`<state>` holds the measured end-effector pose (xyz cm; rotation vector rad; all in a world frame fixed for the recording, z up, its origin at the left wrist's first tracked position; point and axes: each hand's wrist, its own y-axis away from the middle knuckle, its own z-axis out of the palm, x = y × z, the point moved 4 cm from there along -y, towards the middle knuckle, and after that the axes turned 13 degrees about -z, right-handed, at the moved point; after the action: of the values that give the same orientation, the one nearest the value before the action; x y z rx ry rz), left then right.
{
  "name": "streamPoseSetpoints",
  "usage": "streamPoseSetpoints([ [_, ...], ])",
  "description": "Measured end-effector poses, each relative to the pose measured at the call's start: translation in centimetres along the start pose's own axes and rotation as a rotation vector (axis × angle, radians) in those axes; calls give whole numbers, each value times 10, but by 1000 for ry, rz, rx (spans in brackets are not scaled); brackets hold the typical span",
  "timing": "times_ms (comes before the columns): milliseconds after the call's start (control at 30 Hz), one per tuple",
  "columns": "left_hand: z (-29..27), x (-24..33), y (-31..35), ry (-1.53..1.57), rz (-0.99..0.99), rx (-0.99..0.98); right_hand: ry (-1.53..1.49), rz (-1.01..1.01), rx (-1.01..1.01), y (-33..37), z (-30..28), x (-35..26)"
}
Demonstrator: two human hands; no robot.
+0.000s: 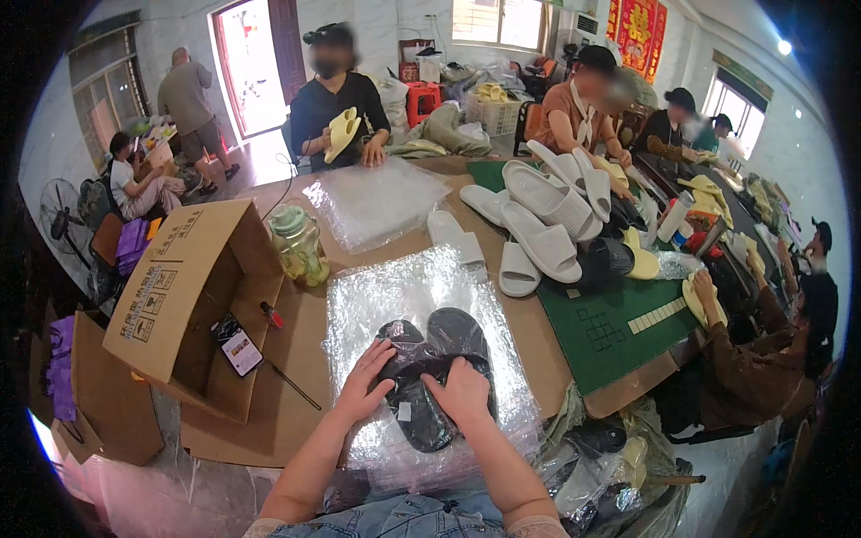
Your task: The person wraps pairs of slippers in bubble wrap at a workbench. They handle multiple pairs of white, yellow, and black slippers, placing each pair onto a sheet of bubble wrap, folding the wrap around the footwear, and setting the wrapped units aside. The workspace is shared with other workers performing similar tasks.
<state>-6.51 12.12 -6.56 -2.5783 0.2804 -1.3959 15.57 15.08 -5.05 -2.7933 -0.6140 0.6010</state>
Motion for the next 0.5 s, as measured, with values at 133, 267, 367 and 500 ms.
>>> streamPoseSetpoints([
  [133,0,0,0,-14,7,-31,-80,-27,58,-2,16,-7],
  [267,4,-7,2,-110,-36,69,-113,-82,103,2,14,-5],
  [367,8,-10,0,-213,-136,87,-140,-70,146,14,4,2],
  [500,21,-17,-7,-360,-184,35,-99,10,192,53,-20,25],
])
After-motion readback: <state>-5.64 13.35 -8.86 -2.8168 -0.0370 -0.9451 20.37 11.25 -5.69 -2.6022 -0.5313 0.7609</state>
